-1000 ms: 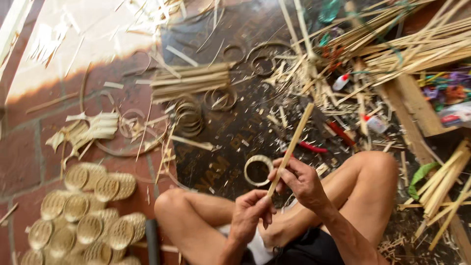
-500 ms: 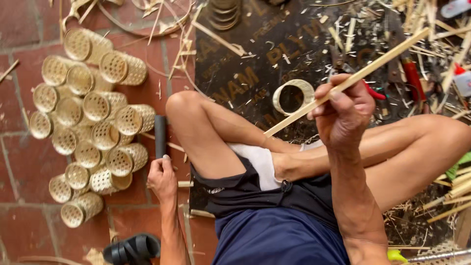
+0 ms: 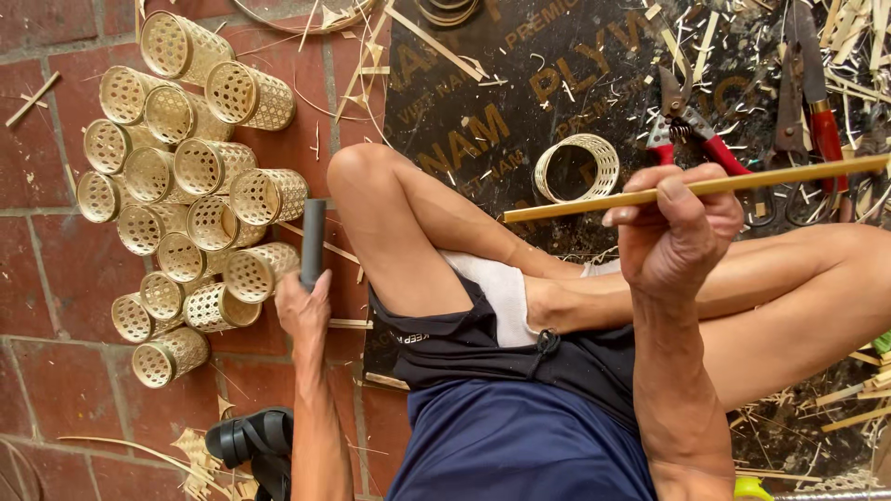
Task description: The person sits on the workshop floor making woven bamboo lampshade bodies. They bend a thin bamboo strip around a metal tube, trim it with a knife, fit and press a rim ring onto a perforated woven bamboo cylinder, then cut circular discs from a woven bamboo sheet with scissors and stack the cut discs.
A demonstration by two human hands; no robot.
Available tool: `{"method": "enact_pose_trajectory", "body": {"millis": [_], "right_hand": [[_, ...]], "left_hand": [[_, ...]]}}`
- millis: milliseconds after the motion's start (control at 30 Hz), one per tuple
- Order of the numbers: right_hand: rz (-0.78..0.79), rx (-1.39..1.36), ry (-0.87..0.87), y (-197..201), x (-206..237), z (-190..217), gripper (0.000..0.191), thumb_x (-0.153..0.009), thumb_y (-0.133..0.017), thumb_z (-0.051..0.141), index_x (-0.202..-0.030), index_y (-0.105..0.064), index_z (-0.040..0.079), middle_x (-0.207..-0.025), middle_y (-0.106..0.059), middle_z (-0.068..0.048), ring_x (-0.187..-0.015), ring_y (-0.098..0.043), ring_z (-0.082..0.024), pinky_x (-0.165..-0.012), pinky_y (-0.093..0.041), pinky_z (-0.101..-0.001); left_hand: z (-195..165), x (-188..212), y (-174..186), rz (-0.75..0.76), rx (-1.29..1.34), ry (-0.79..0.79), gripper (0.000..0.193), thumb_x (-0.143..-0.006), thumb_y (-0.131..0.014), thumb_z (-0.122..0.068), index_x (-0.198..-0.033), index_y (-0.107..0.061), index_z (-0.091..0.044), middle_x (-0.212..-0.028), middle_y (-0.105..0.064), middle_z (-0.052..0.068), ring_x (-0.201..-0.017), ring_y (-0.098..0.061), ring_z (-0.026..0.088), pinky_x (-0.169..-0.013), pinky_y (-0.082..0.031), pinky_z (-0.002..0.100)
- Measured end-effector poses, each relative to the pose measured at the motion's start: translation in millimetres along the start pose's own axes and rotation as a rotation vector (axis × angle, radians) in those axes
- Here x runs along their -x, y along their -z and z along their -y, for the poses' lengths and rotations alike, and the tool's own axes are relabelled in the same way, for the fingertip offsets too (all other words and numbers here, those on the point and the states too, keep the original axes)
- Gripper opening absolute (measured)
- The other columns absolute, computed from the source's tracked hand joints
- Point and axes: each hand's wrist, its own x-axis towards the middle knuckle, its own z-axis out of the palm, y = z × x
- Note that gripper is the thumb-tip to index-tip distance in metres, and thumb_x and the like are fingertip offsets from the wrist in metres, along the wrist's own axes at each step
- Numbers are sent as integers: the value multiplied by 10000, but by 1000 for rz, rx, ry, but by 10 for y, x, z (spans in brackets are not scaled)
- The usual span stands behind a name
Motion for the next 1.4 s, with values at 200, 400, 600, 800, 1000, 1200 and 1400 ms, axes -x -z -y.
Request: {"method": "enact_pose_trajectory", "body": {"millis": [200, 400, 600, 800, 1000, 1200, 1400], "right_hand": [[0, -72, -61, -97, 76, -71, 179, -1134, -619, 5, -965, -559, -4, -963, -684, -242, -698, -648, -240, -665, -600, -381], [50, 21, -32, -232, 292, -151, 127, -1137, -609, 27, -1029, -552, -7, -984, -675, -281, -702, -647, -259, -677, -612, -397], [-37, 229, 185, -236, 598, 221, 121, -1124, -644, 67, -1087, -580, -29, -956, -670, -279, -692, -651, -267, -658, -601, -380], [-86, 478, 296, -391, 847, 471, 134, -1093, -683, 66, -1085, -581, -20, -940, -678, -275, -673, -678, -274, -644, -601, -345], [-121, 727, 344, -439, 1032, 509, 157, -1074, -690, 65, -1084, -564, -29, -938, -690, -291, -668, -687, -256, -647, -588, -299], [-98, 726, 309, -809, 946, 623, 115, -1057, -671, 50, -1064, -588, -30, -1037, -692, -270, -701, -709, -251, -683, -630, -306], [-268, 709, -184, -587, 1814, 1440, 260, -1063, -561, 226, -1113, -583, -29, -1054, -647, -192, -895, -697, -217, -796, -606, -287]], "left_hand": [[-688, 346, 779, 313, 968, 129, 1019, -702, -747, -709, -1411, -375, -79, -970, -591, 59, -790, -599, 134, -609, -542, 316], [-1987, 568, 624, 508, 1043, -307, 1009, -923, -414, -864, -1517, -433, -49, -1035, -600, 23, -891, -574, 62, -773, -508, 231], [-2778, 842, 556, 775, 1311, -360, 860, -961, -505, -739, -1407, -543, -5, -939, -616, 23, -800, -569, 73, -721, -519, 241], [-2930, 985, 502, 967, 1433, -200, 751, -980, -540, -688, -1215, -609, 22, -887, -670, 60, -771, -635, 101, -724, -549, 256], [-2793, 1045, 393, 1034, 1511, -181, 716, -1002, -514, -677, -1135, -629, 17, -934, -685, 59, -772, -645, 98, -701, -541, 247], [-2746, 1055, 313, 1078, 1563, -197, 658, -1046, -553, -615, -1088, -624, 37, -882, -662, 85, -759, -634, 126, -701, -521, 272], [-2700, 1116, 340, 1287, 1846, 25, 564, -1060, -612, -509, -1160, -634, 45, -862, -651, 140, -739, -623, 185, -693, -519, 315]]}}
